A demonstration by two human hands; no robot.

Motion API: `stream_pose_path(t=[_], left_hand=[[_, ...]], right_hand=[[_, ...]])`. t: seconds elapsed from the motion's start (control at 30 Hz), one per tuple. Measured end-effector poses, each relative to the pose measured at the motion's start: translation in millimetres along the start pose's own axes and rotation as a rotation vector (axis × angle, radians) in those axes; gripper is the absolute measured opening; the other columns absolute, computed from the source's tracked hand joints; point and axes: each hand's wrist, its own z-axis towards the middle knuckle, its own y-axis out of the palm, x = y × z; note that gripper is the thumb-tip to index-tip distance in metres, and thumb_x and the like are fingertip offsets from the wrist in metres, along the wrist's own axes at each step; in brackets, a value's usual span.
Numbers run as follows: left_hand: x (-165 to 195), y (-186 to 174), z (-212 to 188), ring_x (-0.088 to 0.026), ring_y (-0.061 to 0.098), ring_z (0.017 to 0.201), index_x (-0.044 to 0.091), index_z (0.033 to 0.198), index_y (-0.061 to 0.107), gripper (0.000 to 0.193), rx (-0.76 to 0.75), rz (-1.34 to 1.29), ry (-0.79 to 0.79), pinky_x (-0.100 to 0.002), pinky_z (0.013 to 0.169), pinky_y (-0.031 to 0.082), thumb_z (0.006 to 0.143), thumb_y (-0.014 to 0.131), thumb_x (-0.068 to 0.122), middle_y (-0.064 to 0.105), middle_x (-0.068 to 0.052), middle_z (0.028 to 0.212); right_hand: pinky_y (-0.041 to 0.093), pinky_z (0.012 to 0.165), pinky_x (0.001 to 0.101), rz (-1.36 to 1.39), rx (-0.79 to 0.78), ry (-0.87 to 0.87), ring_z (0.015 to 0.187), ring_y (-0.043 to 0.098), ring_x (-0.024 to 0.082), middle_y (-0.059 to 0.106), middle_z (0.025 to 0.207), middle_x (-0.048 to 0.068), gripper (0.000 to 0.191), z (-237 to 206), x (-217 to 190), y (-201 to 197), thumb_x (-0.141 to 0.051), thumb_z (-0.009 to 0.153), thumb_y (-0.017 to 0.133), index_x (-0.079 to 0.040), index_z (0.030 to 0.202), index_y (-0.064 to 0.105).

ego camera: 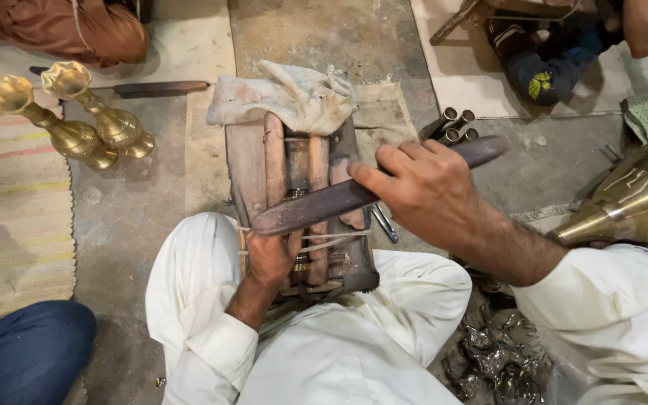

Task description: The person sits on the floor filing a small brass object held in a wooden jig on their lap, repeatedly stroking it with a file and occasionally repositioning or working the piece with a small hand tool.

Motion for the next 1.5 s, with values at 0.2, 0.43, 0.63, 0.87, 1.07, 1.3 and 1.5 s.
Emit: stream_pose_path(t=[0.2,0.43,0.63,0.87,1.07,1.3,1.5], left_hand=[[1,-3,-5,-0.022,0.072,0.068,-0.001,0.109,0.06,0.02,0.045,-0.194,-0.367,-0.034,0.059,0.055,0.095,0.075,0.003,0.073,-0.013,0.084],[0,-1,-1,-0.022,0.071,0.065,-0.004,0.107,0.056,0.026,0.056,-0.186,-0.442,-0.034,0.06,0.055,0.095,0.077,0.005,0.071,-0.015,0.078],[1,2,-1,-0.024,0.074,0.074,-0.002,0.117,0.058,0.028,0.133,-0.053,-0.213,-0.034,0.066,0.057,0.095,0.075,0.004,0.073,-0.017,0.088],[2,-1,0,-0.018,0.068,0.072,-0.001,0.119,0.059,0.03,0.184,-0.265,-0.491,-0.03,0.061,0.054,0.094,0.076,0.002,0.074,-0.013,0.088],[-14,-19,33,-0.016,0.078,0.085,0.002,0.117,0.059,0.031,-0.133,-0.377,-0.404,-0.029,0.068,0.062,0.094,0.078,0.011,0.079,-0.01,0.097],[-8,-31,66,-0.034,0.076,0.085,0.002,0.116,0.065,0.03,-0.442,-0.211,-0.137,-0.041,0.069,0.059,0.091,0.079,0.012,0.076,-0.016,0.094],[-10,-31,62,-0.034,0.076,0.09,0.003,0.12,0.064,0.029,-0.394,-0.218,-0.077,-0.041,0.071,0.06,0.092,0.073,0.007,0.076,-0.017,0.099]], right_hand=[[0.05,0.066,0.0377,-0.022,-0.146,0.048,0.081,0.067,0.022,0.066,0.093,0.003,0.03,-10,7,7,-0.013,0.078,0.068,-0.017,0.108,0.067],[0.051,0.066,0.0395,0.049,-0.095,0.071,0.081,0.068,0.025,0.065,0.089,0.004,0.033,-2,8,15,-0.012,0.079,0.07,-0.016,0.112,0.07],[0.05,0.07,0.0393,0.191,0.18,0.097,0.083,0.067,0.025,0.064,0.093,0.008,0.028,7,-1,8,-0.016,0.09,0.071,-0.01,0.118,0.069],[0.054,0.063,0.0412,0.007,-0.064,0.027,0.078,0.072,0.027,0.068,0.083,0.006,0.023,16,-5,14,-0.013,0.081,0.074,-0.014,0.102,0.068],[0.055,0.07,0.0461,0.331,-0.202,0.285,0.081,0.072,0.033,0.071,0.088,0.012,0.039,-9,10,21,-0.006,0.075,0.072,-0.01,0.113,0.066],[0.055,0.076,0.0456,0.439,-0.019,0.415,0.092,0.071,0.036,0.073,0.104,0.014,0.049,-42,11,42,-0.002,0.073,0.075,-0.01,0.121,0.066],[0.055,0.077,0.0441,0.262,0.031,0.361,0.089,0.07,0.032,0.069,0.1,0.011,0.048,-42,17,37,-0.004,0.077,0.075,-0.009,0.125,0.067]])
